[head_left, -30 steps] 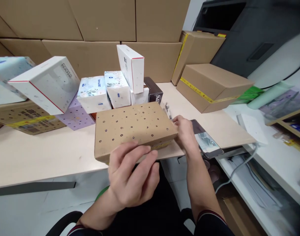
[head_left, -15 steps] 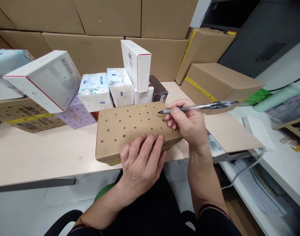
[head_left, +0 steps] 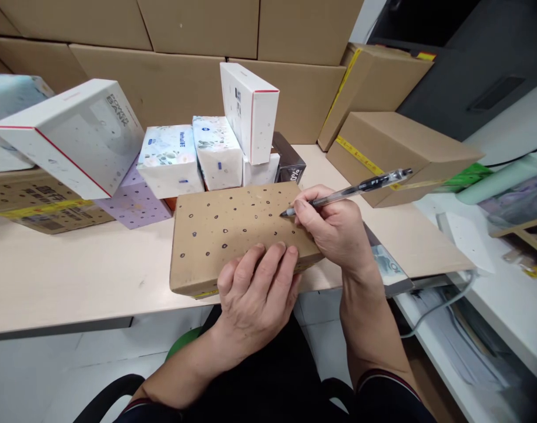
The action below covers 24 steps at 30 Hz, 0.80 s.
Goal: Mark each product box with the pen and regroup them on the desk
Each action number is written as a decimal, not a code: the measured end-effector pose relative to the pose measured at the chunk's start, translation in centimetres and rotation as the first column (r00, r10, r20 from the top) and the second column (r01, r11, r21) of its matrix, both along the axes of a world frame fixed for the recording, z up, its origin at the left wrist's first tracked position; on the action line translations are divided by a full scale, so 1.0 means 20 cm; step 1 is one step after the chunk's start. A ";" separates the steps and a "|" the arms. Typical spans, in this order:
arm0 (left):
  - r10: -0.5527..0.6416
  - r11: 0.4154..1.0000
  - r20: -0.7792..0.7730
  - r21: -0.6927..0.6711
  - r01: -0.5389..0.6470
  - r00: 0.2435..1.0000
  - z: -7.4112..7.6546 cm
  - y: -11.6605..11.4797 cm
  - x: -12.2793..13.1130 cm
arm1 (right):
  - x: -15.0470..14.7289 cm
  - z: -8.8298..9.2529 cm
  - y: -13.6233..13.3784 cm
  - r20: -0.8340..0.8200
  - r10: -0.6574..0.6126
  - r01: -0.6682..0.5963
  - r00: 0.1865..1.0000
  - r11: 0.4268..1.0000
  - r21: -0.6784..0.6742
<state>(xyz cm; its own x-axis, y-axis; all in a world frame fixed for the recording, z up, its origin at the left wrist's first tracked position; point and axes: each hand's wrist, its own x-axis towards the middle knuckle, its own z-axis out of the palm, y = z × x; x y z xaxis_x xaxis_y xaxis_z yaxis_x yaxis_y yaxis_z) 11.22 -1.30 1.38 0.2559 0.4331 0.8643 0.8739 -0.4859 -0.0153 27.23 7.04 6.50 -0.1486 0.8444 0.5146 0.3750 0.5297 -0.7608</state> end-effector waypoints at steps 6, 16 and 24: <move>-0.008 1.000 0.006 0.025 0.008 1.000 -0.01 0.00 0.00 | 0.00 0.00 0.00 0.013 0.045 -0.046 0.999 0.997 0.055; 0.010 0.999 -0.001 0.036 -0.010 1.000 0.00 0.01 0.00 | 0.00 -0.02 0.00 -0.048 0.050 -0.049 0.998 0.999 0.021; -0.011 0.999 -0.008 0.042 0.012 1.000 -0.01 0.01 -0.01 | 0.11 -0.13 0.02 -0.593 -0.202 0.217 0.779 0.975 -0.047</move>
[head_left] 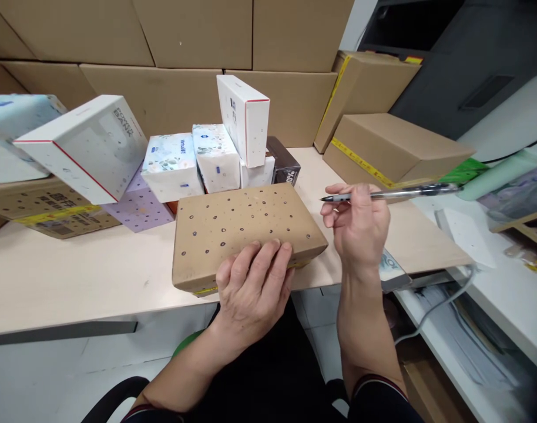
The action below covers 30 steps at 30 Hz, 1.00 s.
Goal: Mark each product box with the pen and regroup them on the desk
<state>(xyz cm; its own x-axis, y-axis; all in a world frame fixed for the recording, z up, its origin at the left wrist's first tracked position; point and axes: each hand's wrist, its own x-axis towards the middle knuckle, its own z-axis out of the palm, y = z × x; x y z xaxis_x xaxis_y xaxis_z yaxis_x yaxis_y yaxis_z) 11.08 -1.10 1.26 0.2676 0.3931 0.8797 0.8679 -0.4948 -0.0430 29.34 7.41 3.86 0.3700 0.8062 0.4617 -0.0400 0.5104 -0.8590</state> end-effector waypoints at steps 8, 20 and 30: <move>0.011 1.000 0.018 0.009 -0.011 1.000 -0.01 0.00 0.01 | 0.22 -0.14 0.02 0.753 0.252 0.261 0.608 0.832 -0.489; 0.022 1.000 0.003 0.015 -0.022 1.000 -0.01 0.00 0.01 | 0.08 -0.06 -0.04 0.900 0.381 0.552 0.210 0.714 -0.431; 0.017 0.999 0.020 0.036 -0.018 1.000 -0.02 0.01 0.01 | 0.51 -0.22 -0.38 0.942 0.286 0.748 0.175 0.584 -0.317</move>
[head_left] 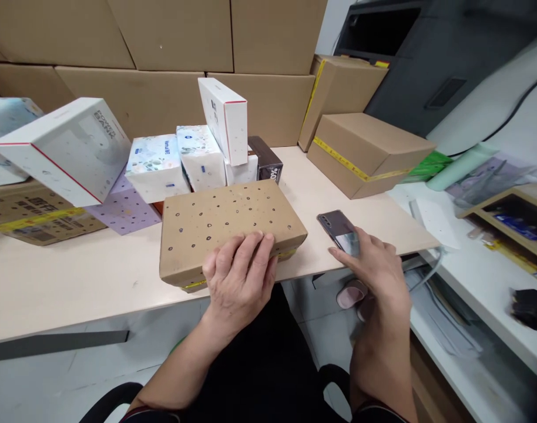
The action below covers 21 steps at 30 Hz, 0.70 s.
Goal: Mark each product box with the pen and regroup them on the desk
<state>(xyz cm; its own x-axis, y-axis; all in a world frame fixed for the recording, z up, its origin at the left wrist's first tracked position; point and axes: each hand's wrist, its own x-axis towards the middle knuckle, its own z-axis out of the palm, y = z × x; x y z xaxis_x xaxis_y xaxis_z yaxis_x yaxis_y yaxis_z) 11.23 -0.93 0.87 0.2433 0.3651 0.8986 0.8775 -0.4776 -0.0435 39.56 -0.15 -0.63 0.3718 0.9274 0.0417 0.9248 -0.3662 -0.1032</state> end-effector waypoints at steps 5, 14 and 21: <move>-0.002 1.000 0.013 -0.005 0.002 1.000 -0.01 0.00 0.00 | 0.00 -0.04 0.02 0.025 0.035 -0.036 0.999 0.996 0.076; 0.007 1.000 0.003 0.017 -0.007 1.000 0.00 0.00 0.01 | 0.01 -0.06 0.00 -0.509 0.043 0.226 0.860 0.861 0.456; 0.017 1.000 0.007 0.020 -0.017 1.000 -0.01 0.00 0.01 | -0.19 0.16 -0.16 -0.887 0.461 0.348 0.015 0.830 0.437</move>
